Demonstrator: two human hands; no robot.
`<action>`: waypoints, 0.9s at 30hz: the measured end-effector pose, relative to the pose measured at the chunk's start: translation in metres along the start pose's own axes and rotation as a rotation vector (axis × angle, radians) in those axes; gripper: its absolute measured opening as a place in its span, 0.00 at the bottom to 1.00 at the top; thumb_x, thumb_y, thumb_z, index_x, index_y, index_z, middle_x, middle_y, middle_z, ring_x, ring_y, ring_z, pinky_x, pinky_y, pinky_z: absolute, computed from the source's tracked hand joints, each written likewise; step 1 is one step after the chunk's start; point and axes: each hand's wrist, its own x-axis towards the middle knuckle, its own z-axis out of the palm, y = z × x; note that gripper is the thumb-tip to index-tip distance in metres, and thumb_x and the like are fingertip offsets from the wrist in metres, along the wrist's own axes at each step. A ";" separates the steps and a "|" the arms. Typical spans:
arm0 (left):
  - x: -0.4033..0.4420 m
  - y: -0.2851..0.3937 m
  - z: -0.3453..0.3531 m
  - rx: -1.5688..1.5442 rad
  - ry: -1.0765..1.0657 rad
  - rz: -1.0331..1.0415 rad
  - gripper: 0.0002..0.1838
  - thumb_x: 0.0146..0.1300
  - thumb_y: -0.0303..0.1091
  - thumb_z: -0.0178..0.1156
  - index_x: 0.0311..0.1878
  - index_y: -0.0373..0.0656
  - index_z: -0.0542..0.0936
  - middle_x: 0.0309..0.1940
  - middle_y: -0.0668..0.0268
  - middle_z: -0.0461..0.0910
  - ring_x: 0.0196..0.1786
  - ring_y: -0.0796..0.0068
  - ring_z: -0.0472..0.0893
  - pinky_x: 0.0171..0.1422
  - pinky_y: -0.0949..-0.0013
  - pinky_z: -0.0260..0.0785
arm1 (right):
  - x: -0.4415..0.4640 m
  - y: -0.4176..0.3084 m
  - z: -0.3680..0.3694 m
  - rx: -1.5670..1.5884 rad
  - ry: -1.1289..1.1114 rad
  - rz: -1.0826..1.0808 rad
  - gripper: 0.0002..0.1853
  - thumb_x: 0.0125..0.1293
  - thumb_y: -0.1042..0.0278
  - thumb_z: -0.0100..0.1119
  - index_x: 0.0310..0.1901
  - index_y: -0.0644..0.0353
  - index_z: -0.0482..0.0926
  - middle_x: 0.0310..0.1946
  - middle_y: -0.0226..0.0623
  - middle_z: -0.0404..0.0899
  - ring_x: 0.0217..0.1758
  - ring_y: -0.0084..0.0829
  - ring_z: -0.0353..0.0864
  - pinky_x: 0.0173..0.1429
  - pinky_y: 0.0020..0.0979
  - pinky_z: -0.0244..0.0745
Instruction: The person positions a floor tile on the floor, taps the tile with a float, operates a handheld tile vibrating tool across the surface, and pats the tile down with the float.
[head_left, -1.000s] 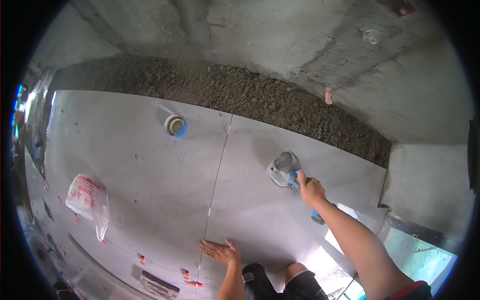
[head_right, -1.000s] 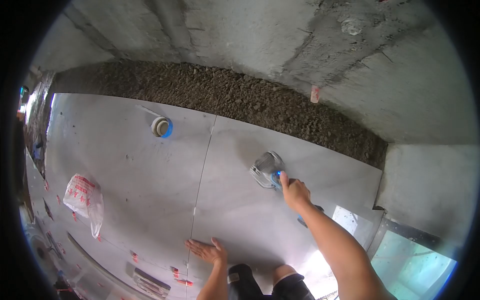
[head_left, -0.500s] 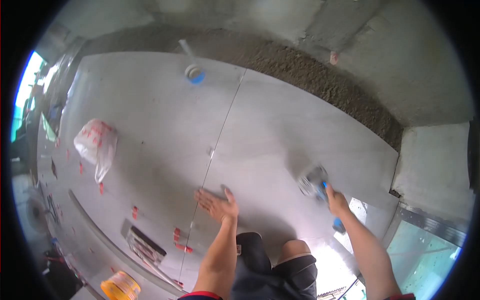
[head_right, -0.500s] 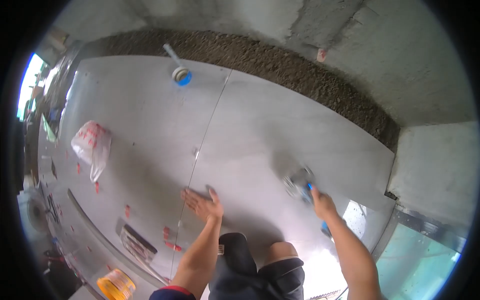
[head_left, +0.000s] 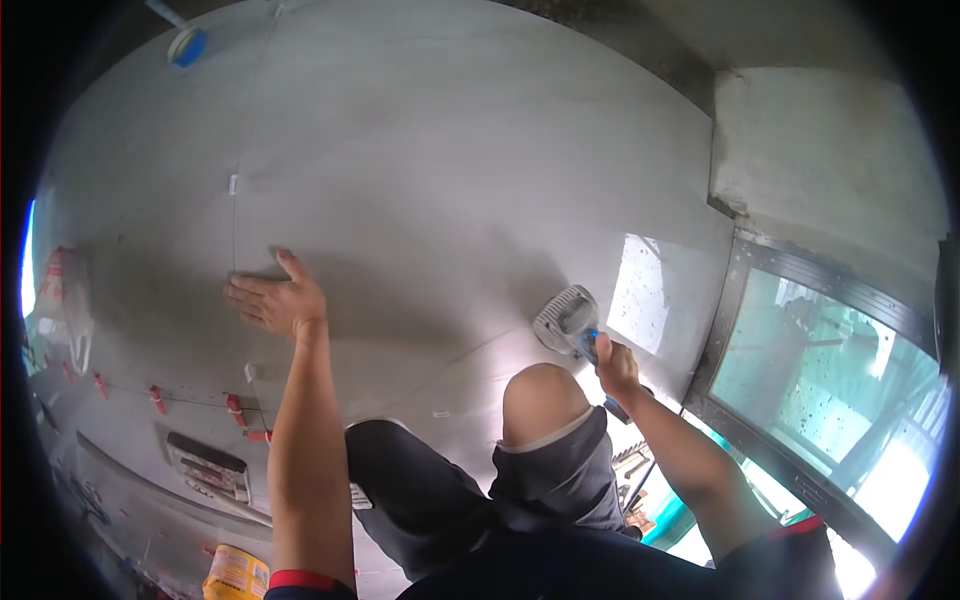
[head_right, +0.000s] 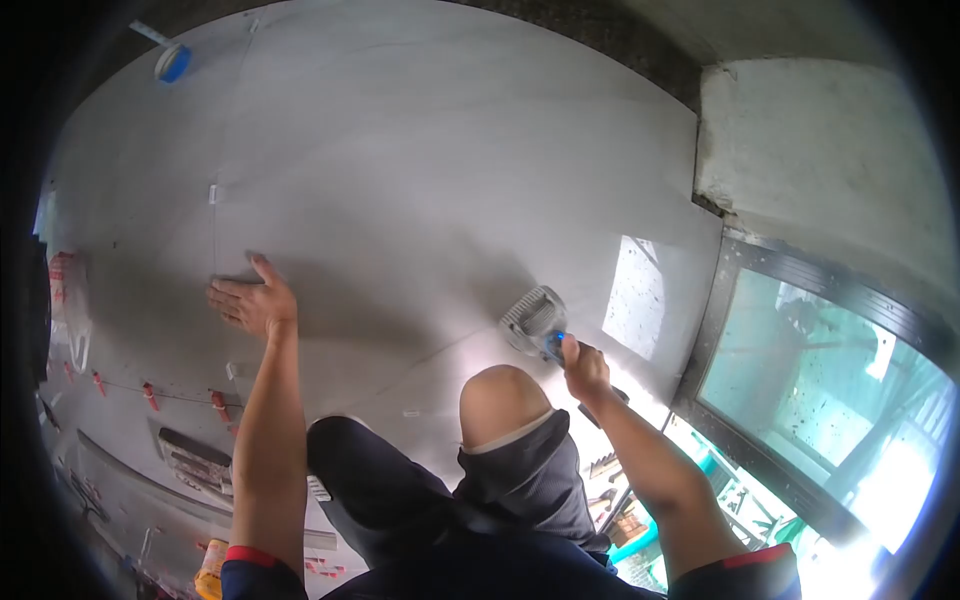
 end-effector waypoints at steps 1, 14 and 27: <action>0.001 0.003 0.000 -0.012 -0.010 -0.006 0.53 0.71 0.70 0.38 0.79 0.27 0.44 0.80 0.40 0.40 0.84 0.45 0.38 0.85 0.49 0.32 | 0.000 -0.005 0.001 -0.029 -0.023 0.007 0.41 0.76 0.33 0.25 0.51 0.61 0.83 0.46 0.61 0.82 0.57 0.63 0.77 0.63 0.53 0.70; 0.001 -0.001 0.020 0.025 0.057 -0.001 0.55 0.69 0.73 0.40 0.80 0.34 0.42 0.81 0.45 0.42 0.84 0.50 0.38 0.85 0.52 0.33 | 0.002 -0.029 0.030 0.010 -0.060 -0.017 0.45 0.73 0.25 0.27 0.52 0.59 0.85 0.51 0.56 0.83 0.58 0.56 0.81 0.65 0.49 0.72; 0.068 -0.069 0.097 0.680 -0.053 0.132 0.51 0.69 0.75 0.34 0.81 0.43 0.49 0.80 0.48 0.51 0.80 0.48 0.55 0.81 0.45 0.47 | -0.019 0.032 -0.026 0.029 -0.206 -0.106 0.46 0.71 0.22 0.27 0.43 0.60 0.86 0.44 0.51 0.85 0.56 0.52 0.82 0.63 0.47 0.73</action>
